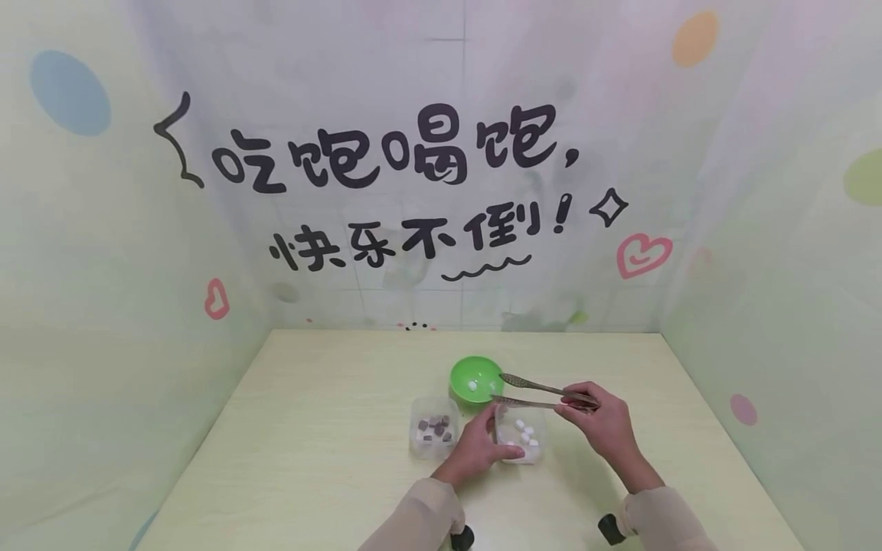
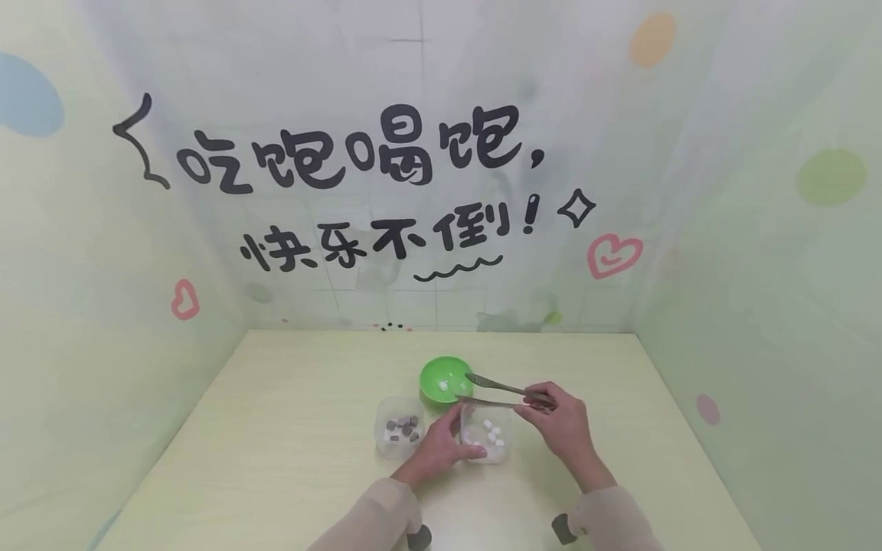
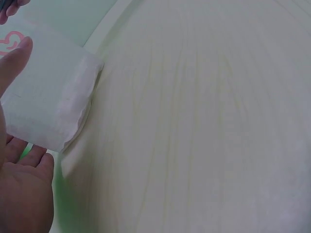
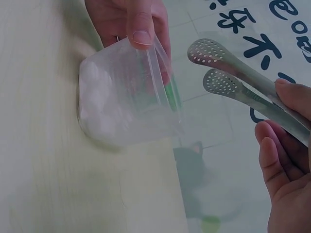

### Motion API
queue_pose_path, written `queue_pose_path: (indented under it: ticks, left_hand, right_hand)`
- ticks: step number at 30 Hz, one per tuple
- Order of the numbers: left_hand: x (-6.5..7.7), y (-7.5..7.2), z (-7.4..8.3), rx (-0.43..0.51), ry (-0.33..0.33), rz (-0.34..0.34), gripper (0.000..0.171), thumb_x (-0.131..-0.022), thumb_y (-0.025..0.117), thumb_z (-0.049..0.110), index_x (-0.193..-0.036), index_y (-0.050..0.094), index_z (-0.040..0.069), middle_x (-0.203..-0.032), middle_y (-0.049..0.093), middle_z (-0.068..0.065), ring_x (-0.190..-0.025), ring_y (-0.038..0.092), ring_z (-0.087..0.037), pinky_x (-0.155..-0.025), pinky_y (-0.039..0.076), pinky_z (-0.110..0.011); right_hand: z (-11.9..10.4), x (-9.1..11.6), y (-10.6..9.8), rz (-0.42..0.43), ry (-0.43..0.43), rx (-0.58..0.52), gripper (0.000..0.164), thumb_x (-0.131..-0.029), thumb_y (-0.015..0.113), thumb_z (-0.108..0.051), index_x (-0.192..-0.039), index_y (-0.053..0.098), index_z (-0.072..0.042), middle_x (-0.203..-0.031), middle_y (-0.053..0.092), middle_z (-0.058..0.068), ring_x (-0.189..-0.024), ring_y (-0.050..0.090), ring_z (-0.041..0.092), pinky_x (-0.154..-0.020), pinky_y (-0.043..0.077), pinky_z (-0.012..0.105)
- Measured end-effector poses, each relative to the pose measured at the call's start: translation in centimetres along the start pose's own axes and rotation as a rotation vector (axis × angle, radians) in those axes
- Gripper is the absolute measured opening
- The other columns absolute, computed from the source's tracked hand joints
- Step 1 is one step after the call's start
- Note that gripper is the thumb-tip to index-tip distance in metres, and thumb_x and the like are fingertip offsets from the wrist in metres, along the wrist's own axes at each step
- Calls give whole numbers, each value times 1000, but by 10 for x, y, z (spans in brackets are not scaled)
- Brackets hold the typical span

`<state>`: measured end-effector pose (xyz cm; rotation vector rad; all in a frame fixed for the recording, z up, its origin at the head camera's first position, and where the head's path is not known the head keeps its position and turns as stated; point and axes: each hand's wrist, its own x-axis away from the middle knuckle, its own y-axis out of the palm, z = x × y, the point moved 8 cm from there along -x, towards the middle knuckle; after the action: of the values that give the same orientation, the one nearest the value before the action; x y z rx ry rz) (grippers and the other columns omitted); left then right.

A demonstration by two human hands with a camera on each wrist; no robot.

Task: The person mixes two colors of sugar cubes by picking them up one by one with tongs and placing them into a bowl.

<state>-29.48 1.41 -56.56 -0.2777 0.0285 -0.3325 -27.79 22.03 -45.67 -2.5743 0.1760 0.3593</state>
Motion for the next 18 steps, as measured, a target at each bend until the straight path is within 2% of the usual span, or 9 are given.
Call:
queue_pose_path:
  ticks: [4,10,18]
  left_hand:
    - [0,0,-2,-6,-17,1,105,-74,87,28,-157,26,6,-159,38,-16,-145,39,-38,-121,34,-50]
    - [0,0,1,-15,-6,-6,103,-74,87,28,-156,28,9,-158,39,-16,-145,39,-39,-121,34,-51]
    - [1,1,0,-3,5,-14,102,-73,87,26,-156,30,9,-158,40,-14,-145,39,-38,-121,33,-51]
  right_hand:
    - [0,1,-5,-15,-14,-23,27,-79,83,-10,-102,70,-2,-96,76,19,-76,67,-8,-67,58,13]
    - [4,3,-13,-39,-9,-53,28,-80,82,-11,-102,69,-1,-93,75,17,-74,67,-6,-65,59,16]
    - [14,7,-11,-87,26,-73,26,-81,81,-9,-102,69,0,-93,75,17,-72,68,-2,-64,60,20]
